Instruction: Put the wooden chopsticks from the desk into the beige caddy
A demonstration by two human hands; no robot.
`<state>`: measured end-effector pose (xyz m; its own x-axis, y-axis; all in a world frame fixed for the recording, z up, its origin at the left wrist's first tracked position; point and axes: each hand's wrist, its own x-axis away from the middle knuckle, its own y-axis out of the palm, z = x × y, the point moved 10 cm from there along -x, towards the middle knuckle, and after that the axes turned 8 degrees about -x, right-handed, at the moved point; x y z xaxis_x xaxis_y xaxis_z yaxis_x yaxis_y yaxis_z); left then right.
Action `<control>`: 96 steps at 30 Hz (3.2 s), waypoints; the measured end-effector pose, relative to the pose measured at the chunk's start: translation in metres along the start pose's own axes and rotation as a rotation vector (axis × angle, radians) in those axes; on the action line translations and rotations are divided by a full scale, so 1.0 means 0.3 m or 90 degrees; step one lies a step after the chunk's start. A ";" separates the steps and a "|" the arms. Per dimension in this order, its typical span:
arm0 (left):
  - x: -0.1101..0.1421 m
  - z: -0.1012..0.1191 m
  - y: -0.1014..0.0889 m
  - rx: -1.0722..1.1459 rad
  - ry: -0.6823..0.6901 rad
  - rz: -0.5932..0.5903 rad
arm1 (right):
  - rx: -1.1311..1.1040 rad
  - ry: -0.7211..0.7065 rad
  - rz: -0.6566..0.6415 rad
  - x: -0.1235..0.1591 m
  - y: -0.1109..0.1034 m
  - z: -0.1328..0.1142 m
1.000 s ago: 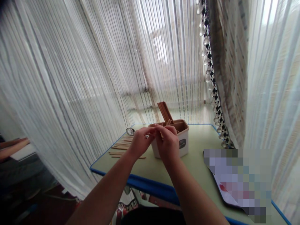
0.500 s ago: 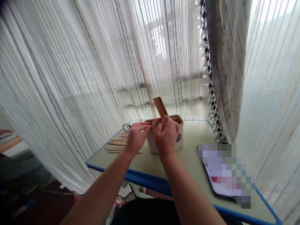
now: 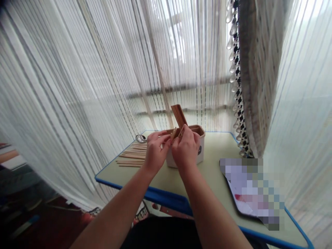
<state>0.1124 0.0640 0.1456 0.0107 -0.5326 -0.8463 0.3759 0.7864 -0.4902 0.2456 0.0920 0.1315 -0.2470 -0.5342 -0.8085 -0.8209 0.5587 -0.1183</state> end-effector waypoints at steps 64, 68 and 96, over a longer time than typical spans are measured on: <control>0.365 -0.433 -0.034 -0.210 -0.064 -0.280 | 0.212 -0.161 -0.736 0.445 0.438 -0.070; 0.356 -0.418 -0.060 -0.207 -0.063 -0.233 | 0.144 -0.180 -0.637 0.398 0.386 -0.123; 0.351 -0.390 -0.308 -0.185 -0.110 0.271 | -0.249 -0.330 -0.258 0.306 0.161 -0.287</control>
<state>-0.0295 -0.0282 0.0775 0.2681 -0.1719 -0.9479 0.0333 0.9850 -0.1692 0.1389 0.0154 0.1012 0.3064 -0.2298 -0.9238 -0.9421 0.0658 -0.3288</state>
